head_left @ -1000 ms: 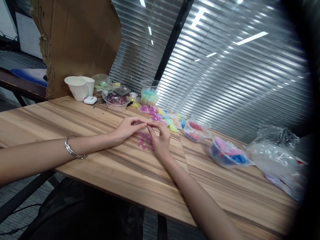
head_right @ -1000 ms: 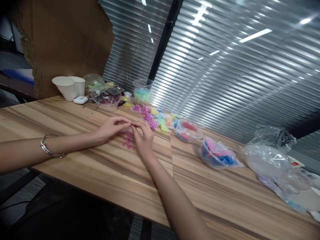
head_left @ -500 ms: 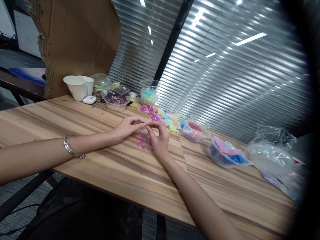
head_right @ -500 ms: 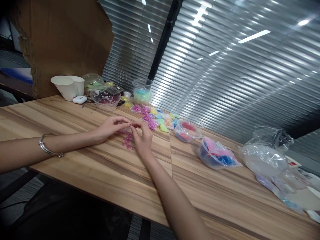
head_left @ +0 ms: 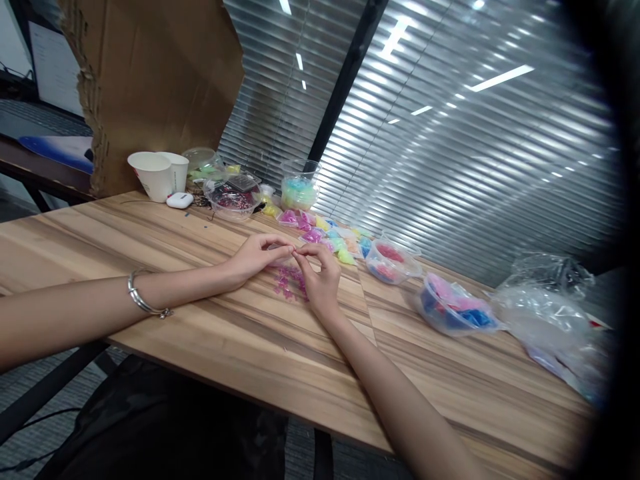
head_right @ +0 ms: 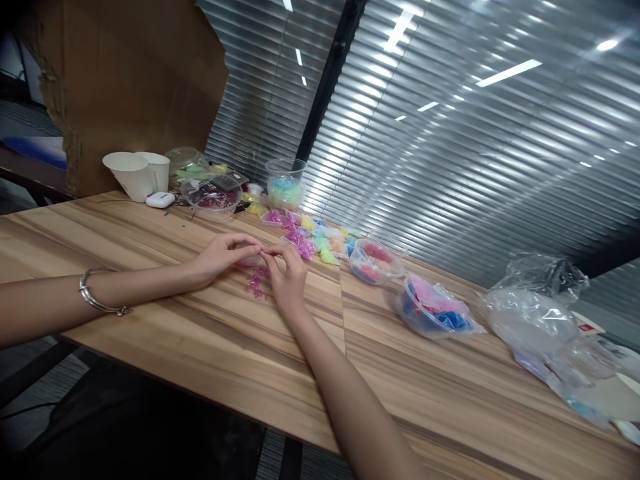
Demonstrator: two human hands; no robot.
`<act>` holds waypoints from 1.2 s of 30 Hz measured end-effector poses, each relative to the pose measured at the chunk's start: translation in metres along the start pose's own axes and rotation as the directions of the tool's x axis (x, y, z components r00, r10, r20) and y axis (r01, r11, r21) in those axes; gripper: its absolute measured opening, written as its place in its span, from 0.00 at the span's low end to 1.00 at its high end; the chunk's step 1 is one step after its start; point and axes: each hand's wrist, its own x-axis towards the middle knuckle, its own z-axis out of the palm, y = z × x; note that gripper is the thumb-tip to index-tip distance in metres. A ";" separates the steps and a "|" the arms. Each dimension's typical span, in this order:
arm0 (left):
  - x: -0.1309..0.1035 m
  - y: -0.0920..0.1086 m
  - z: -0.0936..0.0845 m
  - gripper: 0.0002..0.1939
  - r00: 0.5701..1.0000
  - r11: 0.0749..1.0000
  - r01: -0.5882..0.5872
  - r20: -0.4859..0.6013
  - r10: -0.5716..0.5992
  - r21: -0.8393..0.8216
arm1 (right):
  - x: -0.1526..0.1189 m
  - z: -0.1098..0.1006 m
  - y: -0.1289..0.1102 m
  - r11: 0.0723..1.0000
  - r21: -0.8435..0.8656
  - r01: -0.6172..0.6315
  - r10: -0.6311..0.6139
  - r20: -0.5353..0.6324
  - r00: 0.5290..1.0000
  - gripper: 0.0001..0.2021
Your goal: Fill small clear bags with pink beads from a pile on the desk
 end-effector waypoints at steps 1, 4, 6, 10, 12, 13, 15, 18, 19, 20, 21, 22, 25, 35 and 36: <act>0.000 0.000 0.000 0.15 1.000 1.000 0.003 -0.003 -0.003 0.001 | 0.000 0.000 0.000 1.000 0.000 -0.003 0.003 -0.003 1.000 0.01; 0.000 0.002 0.001 0.15 1.000 1.000 -0.001 -0.010 0.001 0.005 | 0.000 0.001 0.000 1.000 0.013 0.003 -0.003 -0.013 1.000 0.01; -0.001 0.002 0.001 0.15 1.000 1.000 -0.007 -0.012 0.007 -0.004 | -0.001 0.000 0.000 1.000 0.020 0.009 -0.009 -0.015 1.000 0.01; -0.001 0.002 0.001 0.15 1.000 1.000 -0.007 -0.019 0.006 -0.010 | -0.001 0.000 -0.001 1.000 0.007 0.007 -0.007 -0.005 1.000 0.02; -0.001 0.002 0.001 0.15 1.000 1.000 -0.009 -0.017 0.009 -0.007 | -0.001 0.000 -0.001 1.000 0.002 0.012 -0.012 -0.006 1.000 0.02; -0.001 0.003 0.001 0.14 1.000 1.000 -0.010 -0.013 0.010 -0.007 | -0.001 0.000 -0.001 1.000 0.002 0.014 -0.014 -0.011 1.000 0.02; -0.001 0.003 0.001 0.14 1.000 1.000 -0.015 -0.004 0.015 -0.006 | 0.000 0.000 -0.001 1.000 0.008 0.019 -0.019 -0.027 0.999 0.01; -0.001 0.004 0.001 0.13 1.000 1.000 -0.020 0.006 0.020 -0.007 | -0.001 0.000 0.000 0.999 0.021 0.028 -0.027 -0.039 0.999 0.01; -0.002 0.004 0.001 0.13 1.000 1.000 -0.017 0.008 0.017 -0.009 | -0.001 0.000 0.001 0.999 0.020 0.029 -0.028 -0.037 0.999 0.01; -0.002 0.004 0.001 0.13 1.000 1.000 -0.013 0.009 0.013 -0.012 | -0.001 0.000 0.001 0.999 0.017 0.029 -0.028 -0.034 0.999 0.02; -0.002 0.004 0.001 0.14 1.000 1.000 -0.009 0.008 0.009 -0.015 | -0.001 0.000 0.001 1.000 0.012 0.029 -0.028 -0.030 0.999 0.02; -0.002 0.004 0.001 0.14 1.000 1.000 -0.007 0.006 0.007 -0.017 | -0.001 0.000 0.001 1.000 0.006 0.029 -0.029 -0.027 0.999 0.02; -0.002 0.003 0.001 0.14 1.000 1.000 -0.017 -0.002 0.017 -0.018 | -0.001 -0.001 0.000 0.999 -0.012 0.042 -0.042 -0.009 0.999 0.03; -0.001 0.002 0.001 0.14 1.000 0.999 -0.017 -0.018 0.016 -0.038 | 0.001 0.000 -0.001 0.998 -0.036 0.059 -0.058 0.026 0.998 0.05; -0.001 0.002 0.001 0.14 1.000 0.999 -0.014 -0.017 0.013 -0.040 | 0.001 0.000 0.000 0.998 -0.035 0.056 -0.055 0.030 0.998 0.05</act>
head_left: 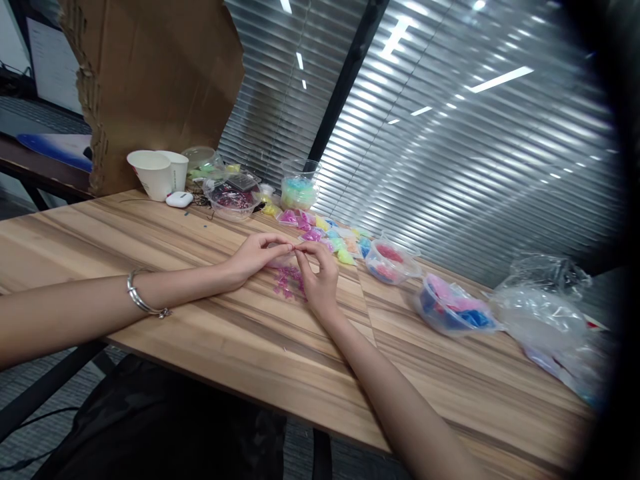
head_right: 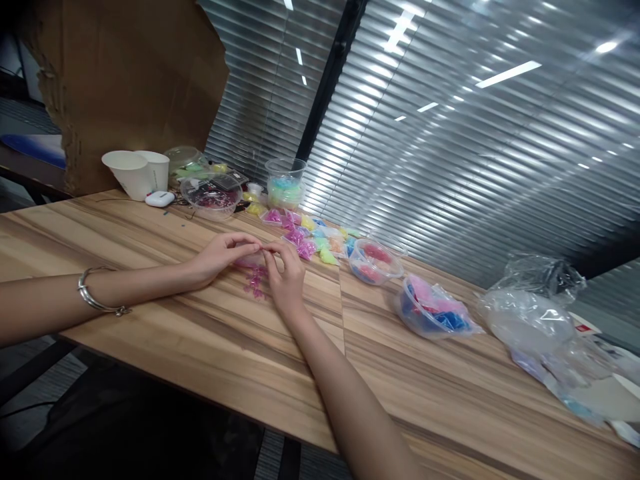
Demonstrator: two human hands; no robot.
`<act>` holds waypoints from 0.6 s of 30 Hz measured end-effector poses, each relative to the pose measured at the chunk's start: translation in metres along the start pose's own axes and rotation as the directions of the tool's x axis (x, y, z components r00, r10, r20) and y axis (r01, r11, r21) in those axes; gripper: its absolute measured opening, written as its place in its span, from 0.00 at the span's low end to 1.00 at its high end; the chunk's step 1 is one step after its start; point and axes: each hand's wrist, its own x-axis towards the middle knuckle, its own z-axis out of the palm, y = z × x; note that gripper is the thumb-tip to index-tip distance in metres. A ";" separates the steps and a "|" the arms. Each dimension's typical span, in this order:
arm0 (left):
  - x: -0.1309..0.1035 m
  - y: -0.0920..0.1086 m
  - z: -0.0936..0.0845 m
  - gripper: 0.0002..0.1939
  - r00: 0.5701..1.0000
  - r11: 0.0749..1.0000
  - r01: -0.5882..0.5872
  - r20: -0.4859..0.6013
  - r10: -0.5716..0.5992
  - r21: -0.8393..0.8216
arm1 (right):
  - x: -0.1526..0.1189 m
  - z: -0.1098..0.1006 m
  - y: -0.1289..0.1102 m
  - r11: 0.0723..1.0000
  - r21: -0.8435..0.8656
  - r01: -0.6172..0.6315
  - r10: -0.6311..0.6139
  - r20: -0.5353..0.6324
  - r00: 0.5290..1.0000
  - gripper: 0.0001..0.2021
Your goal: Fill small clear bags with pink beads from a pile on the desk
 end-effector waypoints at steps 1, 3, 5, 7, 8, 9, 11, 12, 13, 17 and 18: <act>0.000 0.000 0.000 0.14 1.000 1.000 0.002 0.003 -0.002 -0.003 | 0.000 0.000 0.000 1.000 -0.001 -0.004 0.004 0.002 1.000 0.04; 0.000 0.000 0.000 0.14 1.000 1.000 0.006 0.003 -0.006 -0.009 | 0.000 0.001 0.002 1.000 -0.007 -0.017 0.017 0.006 1.000 0.04; 0.000 0.000 0.000 0.14 1.000 1.000 0.009 -0.002 -0.009 -0.014 | -0.001 0.002 0.003 0.999 -0.011 -0.036 0.036 0.015 0.999 0.04; 0.000 -0.001 0.001 0.14 1.000 1.000 0.013 -0.007 -0.013 -0.018 | -0.001 0.004 0.005 0.999 -0.008 -0.051 0.051 0.017 0.999 0.04; 0.000 -0.001 0.001 0.14 1.000 1.000 0.013 -0.007 -0.013 -0.020 | -0.001 0.004 0.005 0.998 -0.005 -0.058 0.058 0.018 0.998 0.03; 0.000 -0.001 0.001 0.14 1.000 1.000 0.012 -0.004 -0.012 -0.022 | -0.002 0.005 0.006 0.998 -0.001 -0.062 0.062 0.018 0.998 0.03; 0.000 0.000 0.001 0.14 1.000 1.000 0.010 0.002 -0.010 -0.025 | -0.002 0.005 0.007 0.998 0.005 -0.067 0.067 0.021 0.998 0.03; -0.001 0.000 0.002 0.14 1.000 1.000 0.010 0.004 -0.009 -0.025 | -0.002 0.005 0.007 0.998 0.006 -0.070 0.070 0.025 0.997 0.03; -0.001 0.000 0.002 0.14 1.000 1.000 0.010 0.003 -0.010 -0.024 | -0.002 0.005 0.007 0.997 0.005 -0.074 0.074 0.028 0.997 0.03; -0.001 0.001 0.002 0.14 1.000 1.000 0.012 -0.004 -0.012 -0.017 | -0.002 0.005 0.006 0.997 -0.007 -0.080 0.080 0.036 0.996 0.03; -0.001 0.001 0.002 0.15 1.000 1.000 0.009 -0.005 -0.009 -0.014 | -0.002 0.005 0.005 0.997 -0.007 -0.079 0.079 0.036 0.996 0.03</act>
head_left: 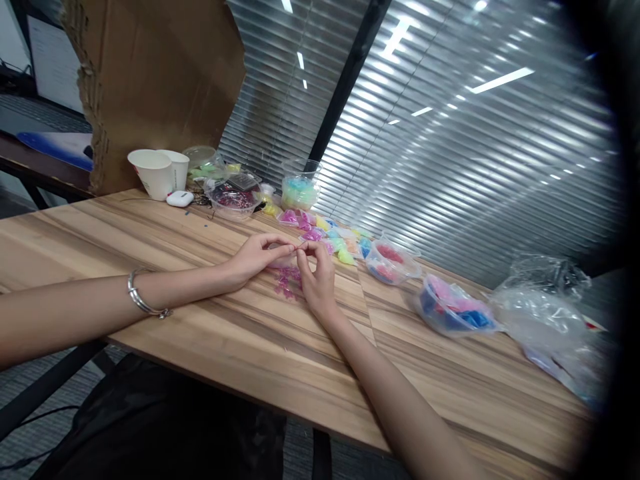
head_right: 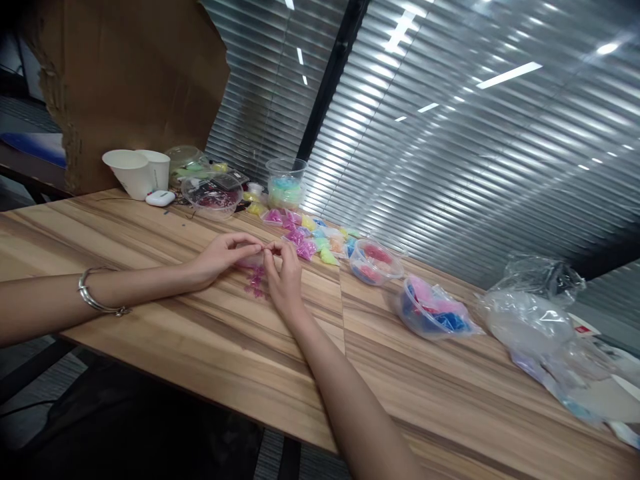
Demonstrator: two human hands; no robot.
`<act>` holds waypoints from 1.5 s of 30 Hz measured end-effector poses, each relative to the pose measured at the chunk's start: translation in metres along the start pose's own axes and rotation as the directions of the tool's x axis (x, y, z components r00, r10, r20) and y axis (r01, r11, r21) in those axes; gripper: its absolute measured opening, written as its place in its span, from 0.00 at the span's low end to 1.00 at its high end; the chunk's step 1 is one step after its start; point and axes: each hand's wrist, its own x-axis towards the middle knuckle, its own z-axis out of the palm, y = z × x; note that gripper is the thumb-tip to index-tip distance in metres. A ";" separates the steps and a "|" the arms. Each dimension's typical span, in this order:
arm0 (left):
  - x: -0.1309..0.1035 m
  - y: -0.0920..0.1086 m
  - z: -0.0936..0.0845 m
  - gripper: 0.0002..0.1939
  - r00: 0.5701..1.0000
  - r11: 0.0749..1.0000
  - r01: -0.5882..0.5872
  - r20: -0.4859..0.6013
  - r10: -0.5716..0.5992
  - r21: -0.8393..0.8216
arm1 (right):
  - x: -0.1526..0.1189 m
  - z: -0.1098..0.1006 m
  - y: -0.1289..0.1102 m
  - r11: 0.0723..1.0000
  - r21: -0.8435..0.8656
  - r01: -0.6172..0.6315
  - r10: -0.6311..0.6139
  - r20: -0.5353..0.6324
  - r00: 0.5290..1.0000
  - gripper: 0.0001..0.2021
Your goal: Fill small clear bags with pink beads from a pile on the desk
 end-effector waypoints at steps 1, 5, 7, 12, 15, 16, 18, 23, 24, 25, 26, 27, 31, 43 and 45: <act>0.000 0.000 0.000 0.15 1.000 1.000 -0.004 -0.002 0.004 0.003 | 0.000 0.000 0.000 1.000 0.002 0.002 -0.002 -0.002 1.000 0.03; 0.001 -0.003 0.000 0.15 1.000 1.000 -0.011 -0.010 0.011 0.010 | 0.000 0.000 0.000 1.000 0.009 0.006 -0.006 -0.008 1.000 0.03; 0.001 -0.004 -0.001 0.14 1.000 1.000 -0.010 -0.015 0.010 0.009 | 0.000 0.000 0.000 1.000 0.004 0.009 -0.008 -0.009 1.000 0.03; 0.001 -0.003 -0.002 0.15 1.000 1.000 -0.007 -0.001 0.007 -0.003 | -0.001 -0.001 0.000 1.000 -0.010 0.009 -0.009 -0.019 1.000 0.03; 0.001 -0.003 -0.002 0.14 1.000 1.000 -0.007 0.015 0.007 0.000 | -0.001 -0.001 0.000 1.000 -0.019 0.009 -0.009 -0.022 1.000 0.03; 0.001 -0.003 -0.002 0.14 1.000 1.000 -0.005 0.018 0.005 -0.001 | -0.001 -0.001 0.000 1.000 -0.020 0.012 -0.013 -0.023 1.000 0.03; 0.001 -0.003 -0.002 0.14 1.000 1.000 -0.002 0.021 0.002 -0.008 | -0.001 -0.001 0.000 1.000 -0.021 0.019 -0.020 -0.024 1.000 0.03; 0.001 -0.003 -0.002 0.14 1.000 1.000 0.009 0.017 -0.008 -0.015 | 0.000 -0.002 -0.002 0.998 -0.036 0.042 -0.043 -0.030 0.999 0.02; 0.001 -0.003 -0.002 0.14 1.000 1.000 0.012 0.012 -0.012 -0.017 | -0.001 -0.002 -0.003 0.998 -0.041 0.048 -0.049 -0.031 0.998 0.02; 0.000 -0.003 -0.002 0.14 1.000 1.000 0.016 0.007 -0.015 -0.019 | -0.001 -0.003 -0.003 0.998 -0.047 0.052 -0.054 -0.032 0.998 0.02; 0.000 -0.003 -0.001 0.14 1.000 1.000 0.019 0.003 -0.019 -0.022 | -0.001 -0.003 -0.004 0.997 -0.052 0.055 -0.057 -0.036 0.998 0.02; 0.000 -0.003 -0.001 0.14 1.000 0.999 0.021 0.001 -0.021 -0.025 | -0.001 -0.003 -0.004 0.997 -0.057 0.057 -0.059 -0.038 0.998 0.02; -0.001 -0.003 -0.002 0.14 1.000 0.999 0.024 0.008 -0.024 -0.030 | -0.001 -0.003 -0.005 0.996 -0.065 0.065 -0.068 -0.046 0.997 0.01; -0.001 -0.003 -0.002 0.15 0.998 0.996 0.058 0.030 -0.056 -0.063 | -0.001 -0.003 -0.006 0.996 -0.062 0.059 -0.062 -0.047 0.997 0.01; -0.001 -0.003 -0.003 0.15 0.998 0.996 0.058 0.037 -0.056 -0.068 | -0.001 -0.004 -0.006 0.997 -0.056 0.058 -0.061 -0.046 0.997 0.01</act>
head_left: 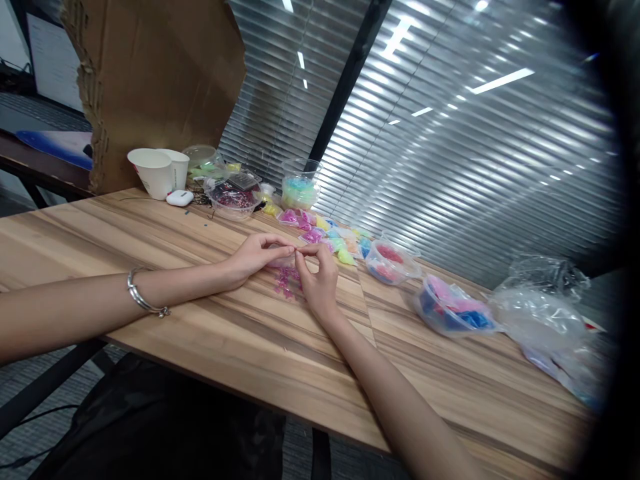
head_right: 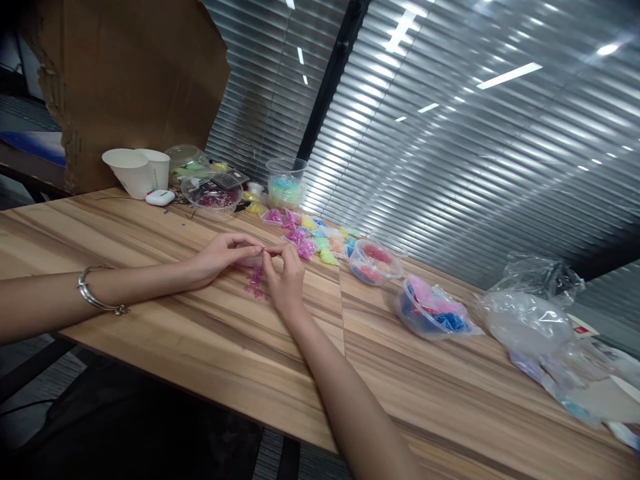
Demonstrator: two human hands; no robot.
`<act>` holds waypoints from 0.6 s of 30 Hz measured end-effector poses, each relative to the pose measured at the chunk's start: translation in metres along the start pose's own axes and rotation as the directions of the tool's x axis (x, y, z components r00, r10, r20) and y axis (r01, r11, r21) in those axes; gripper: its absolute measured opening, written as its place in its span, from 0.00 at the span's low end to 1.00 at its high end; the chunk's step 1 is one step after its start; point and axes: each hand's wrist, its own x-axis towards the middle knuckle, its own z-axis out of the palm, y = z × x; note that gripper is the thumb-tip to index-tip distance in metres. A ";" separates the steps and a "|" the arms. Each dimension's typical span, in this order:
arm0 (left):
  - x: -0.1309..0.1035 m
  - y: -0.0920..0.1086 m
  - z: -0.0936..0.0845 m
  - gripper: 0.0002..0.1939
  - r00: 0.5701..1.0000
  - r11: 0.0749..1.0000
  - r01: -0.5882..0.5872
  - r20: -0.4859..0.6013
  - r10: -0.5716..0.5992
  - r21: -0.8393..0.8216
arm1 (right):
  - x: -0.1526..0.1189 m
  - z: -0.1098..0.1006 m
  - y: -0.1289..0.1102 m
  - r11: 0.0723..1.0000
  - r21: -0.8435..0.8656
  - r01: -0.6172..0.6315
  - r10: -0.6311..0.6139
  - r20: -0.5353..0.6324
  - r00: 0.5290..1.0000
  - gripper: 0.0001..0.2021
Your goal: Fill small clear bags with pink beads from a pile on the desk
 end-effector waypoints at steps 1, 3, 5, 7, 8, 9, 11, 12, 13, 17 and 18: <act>0.000 0.000 0.000 0.15 1.000 1.000 -0.002 0.004 0.002 -0.001 | 0.000 0.000 0.000 1.000 0.002 -0.002 0.002 0.000 1.000 0.01; 0.000 -0.001 -0.001 0.15 1.000 1.000 -0.007 0.009 0.007 -0.005 | 0.000 0.000 0.000 1.000 0.002 -0.006 0.006 0.001 1.000 0.01; 0.000 -0.001 -0.001 0.16 1.000 1.000 -0.005 0.012 0.005 -0.013 | 0.000 0.000 0.000 1.000 -0.001 -0.009 0.009 0.004 1.000 0.01; 0.001 -0.001 -0.001 0.16 1.000 1.000 0.003 0.020 -0.003 -0.021 | 0.000 -0.001 0.000 1.000 -0.003 -0.010 0.010 0.008 1.000 0.02; 0.001 -0.001 -0.001 0.17 1.000 1.000 0.007 0.024 -0.007 -0.024 | 0.000 -0.001 0.000 1.000 -0.002 -0.011 0.011 0.009 1.000 0.02; 0.001 -0.001 -0.002 0.17 1.000 1.000 0.012 0.026 -0.011 -0.026 | -0.001 -0.001 0.000 1.000 0.001 -0.013 0.013 0.010 1.000 0.01; 0.001 -0.001 -0.002 0.17 1.000 0.999 0.019 0.026 -0.019 -0.030 | -0.001 -0.001 0.000 1.000 0.017 -0.014 0.014 0.012 1.000 0.01; 0.001 -0.001 -0.002 0.17 0.999 0.999 0.021 0.025 -0.020 -0.032 | -0.001 -0.001 0.001 1.000 0.027 -0.013 0.013 0.011 1.000 0.01; 0.001 -0.002 -0.002 0.17 0.999 0.999 0.021 0.025 -0.020 -0.035 | -0.001 -0.001 0.001 0.999 0.038 -0.011 0.011 0.008 1.000 0.01; 0.002 -0.003 -0.003 0.17 0.999 0.999 0.018 0.030 -0.017 -0.041 | -0.001 -0.001 0.003 0.998 0.063 -0.003 0.003 0.004 1.000 0.01; 0.002 -0.003 -0.003 0.17 0.999 0.999 0.018 0.029 -0.017 -0.041 | -0.001 -0.001 0.004 0.998 0.063 -0.003 0.003 0.004 1.000 0.01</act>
